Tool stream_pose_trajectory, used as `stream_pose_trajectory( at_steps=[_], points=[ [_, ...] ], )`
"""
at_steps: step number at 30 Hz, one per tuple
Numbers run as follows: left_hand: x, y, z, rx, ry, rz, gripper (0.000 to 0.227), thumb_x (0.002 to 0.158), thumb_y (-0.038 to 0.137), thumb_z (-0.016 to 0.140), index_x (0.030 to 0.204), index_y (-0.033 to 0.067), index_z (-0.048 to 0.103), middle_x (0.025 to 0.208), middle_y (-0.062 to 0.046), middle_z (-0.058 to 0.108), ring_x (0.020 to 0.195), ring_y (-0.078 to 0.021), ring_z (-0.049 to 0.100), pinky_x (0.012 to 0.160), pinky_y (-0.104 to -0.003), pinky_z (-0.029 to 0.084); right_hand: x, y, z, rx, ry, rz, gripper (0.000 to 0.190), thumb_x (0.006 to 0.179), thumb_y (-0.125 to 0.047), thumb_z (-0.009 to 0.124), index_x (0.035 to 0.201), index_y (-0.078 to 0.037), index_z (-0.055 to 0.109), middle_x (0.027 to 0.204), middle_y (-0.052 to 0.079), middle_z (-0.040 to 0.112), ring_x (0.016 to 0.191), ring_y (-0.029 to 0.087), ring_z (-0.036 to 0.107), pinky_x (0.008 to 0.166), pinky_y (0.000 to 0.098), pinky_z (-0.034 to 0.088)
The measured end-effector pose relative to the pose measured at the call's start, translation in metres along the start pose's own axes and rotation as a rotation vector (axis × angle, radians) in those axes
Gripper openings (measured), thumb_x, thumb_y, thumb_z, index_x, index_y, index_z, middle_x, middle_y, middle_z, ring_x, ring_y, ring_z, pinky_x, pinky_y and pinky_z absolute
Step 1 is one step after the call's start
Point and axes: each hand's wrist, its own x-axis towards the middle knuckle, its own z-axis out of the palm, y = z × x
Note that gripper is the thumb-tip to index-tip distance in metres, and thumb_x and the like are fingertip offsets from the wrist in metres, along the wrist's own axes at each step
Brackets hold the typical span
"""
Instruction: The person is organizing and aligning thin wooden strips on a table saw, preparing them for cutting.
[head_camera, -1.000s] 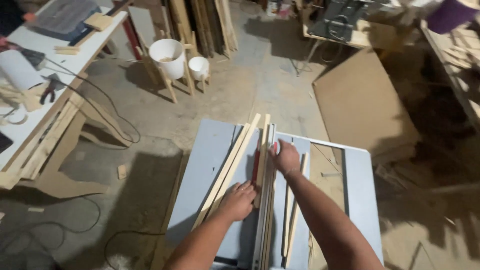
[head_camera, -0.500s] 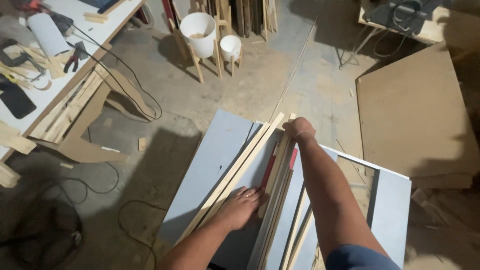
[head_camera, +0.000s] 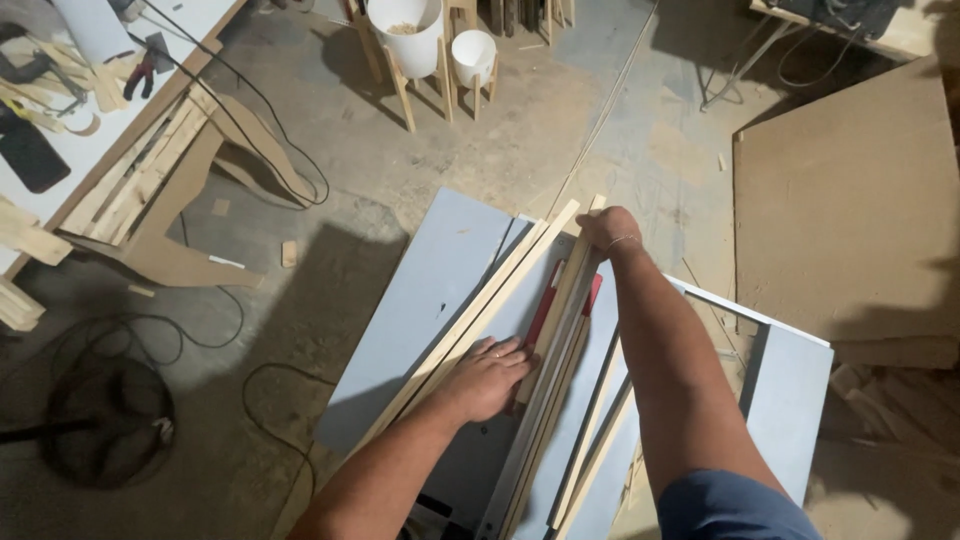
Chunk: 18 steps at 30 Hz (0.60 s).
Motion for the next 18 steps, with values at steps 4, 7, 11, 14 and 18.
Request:
stream_pose_trajectory(
  at_steps=[4, 7, 11, 14, 18],
  points=[
    [0.009, -0.007, 0.011, 0.021, 0.017, -0.001, 0.040, 0.099, 0.022, 0.048, 0.134, 0.0189, 0.066, 0.150, -0.001, 0.061, 0.154, -0.0221, 0.037, 0.129, -0.047, 0.023, 0.007, 0.005, 0.002, 0.006, 0.007, -0.017, 0.063, 0.085, -0.054, 0.073, 0.118, 0.000, 0.075, 0.119, 0.023, 0.072, 0.118, 0.043, 0.065, 0.100, 0.0513, 0.054],
    [0.016, -0.012, 0.021, 0.052, 0.026, -0.018, 0.037, 0.100, 0.025, 0.047, 0.132, 0.0235, 0.066, 0.149, 0.002, 0.061, 0.154, -0.0189, 0.037, 0.128, -0.047, 0.024, 0.021, 0.011, 0.008, -0.006, 0.012, -0.032, 0.063, 0.086, -0.054, 0.072, 0.117, 0.000, 0.076, 0.118, 0.024, 0.073, 0.117, 0.044, 0.066, 0.099, 0.0514, 0.055],
    [0.017, -0.006, 0.010, 0.049, 0.024, -0.035, 0.035, 0.102, 0.026, 0.045, 0.130, 0.0254, 0.066, 0.148, 0.004, 0.062, 0.153, -0.0181, 0.038, 0.126, -0.047, 0.027, 0.032, 0.016, 0.008, -0.018, -0.005, -0.061, 0.065, 0.088, -0.056, 0.071, 0.119, 0.001, 0.074, 0.121, 0.024, 0.072, 0.120, 0.043, 0.064, 0.101, 0.0504, 0.053],
    [0.021, -0.007, 0.014, 0.055, 0.041, -0.035, 0.034, 0.102, 0.027, 0.047, 0.130, 0.0267, 0.066, 0.148, 0.004, 0.062, 0.153, -0.0181, 0.039, 0.126, -0.047, 0.029, 0.051, 0.028, 0.014, -0.032, -0.017, -0.067, 0.066, 0.086, -0.059, 0.070, 0.118, -0.002, 0.075, 0.121, 0.021, 0.072, 0.121, 0.041, 0.064, 0.102, 0.0502, 0.053],
    [0.025, -0.007, 0.007, 0.033, 0.030, -0.045, 0.036, 0.104, 0.028, 0.043, 0.131, 0.0263, 0.066, 0.148, 0.004, 0.062, 0.154, -0.0182, 0.038, 0.127, -0.048, 0.028, 0.062, 0.031, 0.016, -0.019, 0.012, -0.078, 0.064, 0.089, -0.057, 0.069, 0.117, -0.001, 0.075, 0.121, 0.024, 0.072, 0.120, 0.043, 0.063, 0.102, 0.0524, 0.052]
  ],
)
